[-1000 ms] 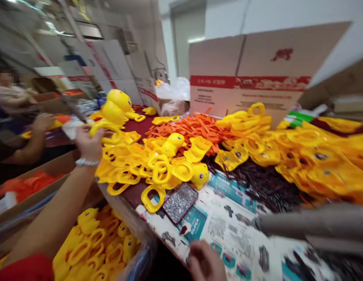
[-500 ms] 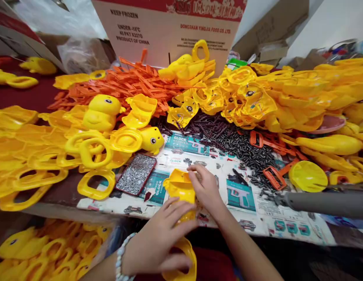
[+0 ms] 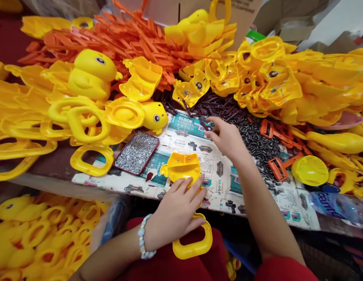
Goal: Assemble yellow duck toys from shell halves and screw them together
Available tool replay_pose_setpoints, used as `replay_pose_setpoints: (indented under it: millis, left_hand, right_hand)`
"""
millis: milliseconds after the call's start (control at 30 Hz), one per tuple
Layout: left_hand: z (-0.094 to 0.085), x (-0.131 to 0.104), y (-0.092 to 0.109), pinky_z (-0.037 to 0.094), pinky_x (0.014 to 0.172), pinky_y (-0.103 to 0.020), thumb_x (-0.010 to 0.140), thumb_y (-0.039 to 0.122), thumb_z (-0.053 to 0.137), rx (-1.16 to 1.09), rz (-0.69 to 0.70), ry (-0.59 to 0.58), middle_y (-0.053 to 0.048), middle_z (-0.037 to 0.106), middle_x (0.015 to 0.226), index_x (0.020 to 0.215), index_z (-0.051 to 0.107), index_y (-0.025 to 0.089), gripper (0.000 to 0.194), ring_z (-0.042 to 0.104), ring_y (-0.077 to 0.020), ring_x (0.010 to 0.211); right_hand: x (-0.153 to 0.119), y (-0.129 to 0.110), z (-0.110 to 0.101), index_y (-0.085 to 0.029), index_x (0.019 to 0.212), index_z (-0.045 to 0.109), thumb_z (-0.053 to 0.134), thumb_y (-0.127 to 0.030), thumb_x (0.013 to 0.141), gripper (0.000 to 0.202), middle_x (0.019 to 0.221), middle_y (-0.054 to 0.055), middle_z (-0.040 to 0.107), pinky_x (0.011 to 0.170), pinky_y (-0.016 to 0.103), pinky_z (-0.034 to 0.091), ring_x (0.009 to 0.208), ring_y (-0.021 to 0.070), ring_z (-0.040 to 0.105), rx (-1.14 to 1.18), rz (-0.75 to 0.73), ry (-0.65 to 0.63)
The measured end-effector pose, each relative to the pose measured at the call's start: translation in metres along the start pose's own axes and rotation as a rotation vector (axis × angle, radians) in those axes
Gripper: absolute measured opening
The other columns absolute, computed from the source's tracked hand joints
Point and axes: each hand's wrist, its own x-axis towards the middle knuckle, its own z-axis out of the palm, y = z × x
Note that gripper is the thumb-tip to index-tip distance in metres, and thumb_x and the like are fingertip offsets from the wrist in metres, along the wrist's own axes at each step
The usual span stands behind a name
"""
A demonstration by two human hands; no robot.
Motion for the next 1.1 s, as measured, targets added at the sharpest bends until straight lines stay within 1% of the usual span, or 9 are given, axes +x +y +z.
replay_pose_setpoints:
  millis: [67,167,267,367,533,667,800,933,1100]
  left_hand:
    - [0.001,0.000,-0.001,0.036,0.103,-0.044,0.077,0.056,0.064,-0.005,0.006,0.000,-0.011,0.039,0.147,0.124,0.050,0.015,0.064,0.049,-0.0326,0.118]
    - [0.001,0.000,-0.002,0.036,0.102,-0.043,0.080,0.056,0.061,-0.015,0.020,-0.010,-0.011,0.037,0.148,0.124,0.050,0.015,0.061,0.048,-0.0331,0.119]
    - [-0.001,0.001,-0.004,0.036,0.101,-0.042,0.081,0.055,0.059,-0.021,0.036,-0.006,-0.013,0.038,0.147,0.123,0.051,0.014,0.059,0.050,-0.0313,0.116]
    - [-0.002,0.001,-0.005,0.036,0.100,-0.040,0.082,0.056,0.059,-0.020,0.043,0.000,-0.014,0.040,0.145,0.123,0.051,0.013,0.060,0.051,-0.0304,0.113]
    - [0.000,0.001,-0.005,0.034,0.100,-0.041,0.082,0.056,0.058,-0.024,0.047,-0.003,-0.014,0.044,0.140,0.125,0.050,0.012,0.061,0.048,-0.0318,0.116]
    - [0.000,0.002,-0.005,0.035,0.097,-0.040,0.082,0.056,0.058,-0.035,0.051,0.012,-0.013,0.053,0.128,0.122,0.052,0.010,0.061,0.050,-0.0308,0.109]
    - [0.000,0.002,-0.006,0.035,0.096,-0.042,0.083,0.054,0.058,-0.057,0.067,0.010,-0.010,0.060,0.112,0.115,0.056,0.012,0.054,0.052,-0.0292,0.101]
    - [-0.001,0.002,-0.008,0.034,0.099,-0.042,0.084,0.052,0.057,-0.081,0.078,-0.003,-0.012,0.057,0.118,0.121,0.053,0.010,0.056,0.051,-0.0299,0.106]
    - [-0.007,-0.001,-0.012,0.038,0.097,-0.043,0.083,0.053,0.058,-0.141,0.071,-0.007,-0.012,0.056,0.121,0.121,0.052,0.012,0.057,0.050,-0.0303,0.108]
  right_hand:
    - [-0.019,-0.012,-0.003,-0.016,0.114,0.050,0.062,-0.026,0.086,0.032,0.074,-0.001,0.055,0.058,0.018,0.041,0.062,0.0112,0.053,0.221,-0.080,-0.022]
    - [-0.042,-0.029,-0.006,-0.014,0.092,0.056,0.059,-0.030,0.089,0.016,0.079,0.001,0.055,0.059,0.017,0.041,0.067,0.0095,0.053,0.424,-0.241,-0.040]
    - [-0.053,-0.045,-0.004,-0.016,0.091,0.063,0.055,-0.023,0.093,0.011,0.087,0.002,0.056,0.067,0.017,0.043,0.079,0.0094,0.054,0.380,-0.363,-0.127]
    - [-0.054,-0.058,0.002,-0.017,0.097,0.065,0.052,-0.018,0.093,0.014,0.094,0.003,0.055,0.068,0.016,0.046,0.086,0.0098,0.055,0.291,-0.421,-0.118]
    - [-0.050,-0.068,0.015,-0.014,0.096,0.060,0.040,-0.014,0.092,0.020,0.094,0.006,0.056,0.072,0.023,0.045,0.085,0.0137,0.055,-0.036,-0.500,0.001]
    - [-0.049,-0.073,0.019,-0.011,0.089,0.056,0.039,-0.012,0.092,0.018,0.087,0.005,0.054,0.067,0.022,0.040,0.077,0.0124,0.053,-0.141,-0.561,-0.042]
    - [-0.048,-0.078,0.021,-0.010,0.078,0.056,0.032,-0.009,0.095,0.029,0.080,0.006,0.050,0.061,0.024,0.033,0.073,0.0130,0.047,-0.268,-0.642,-0.048]
    - [-0.044,-0.079,0.022,-0.010,0.070,0.051,0.032,-0.007,0.093,0.030,0.072,0.004,0.045,0.057,0.025,0.022,0.065,0.0118,0.037,-0.272,-0.730,-0.091]
    - [-0.037,-0.079,0.023,-0.011,0.070,0.055,0.039,-0.006,0.089,0.025,0.072,0.003,0.048,0.057,0.025,0.018,0.066,0.0113,0.036,-0.235,-0.687,-0.211]
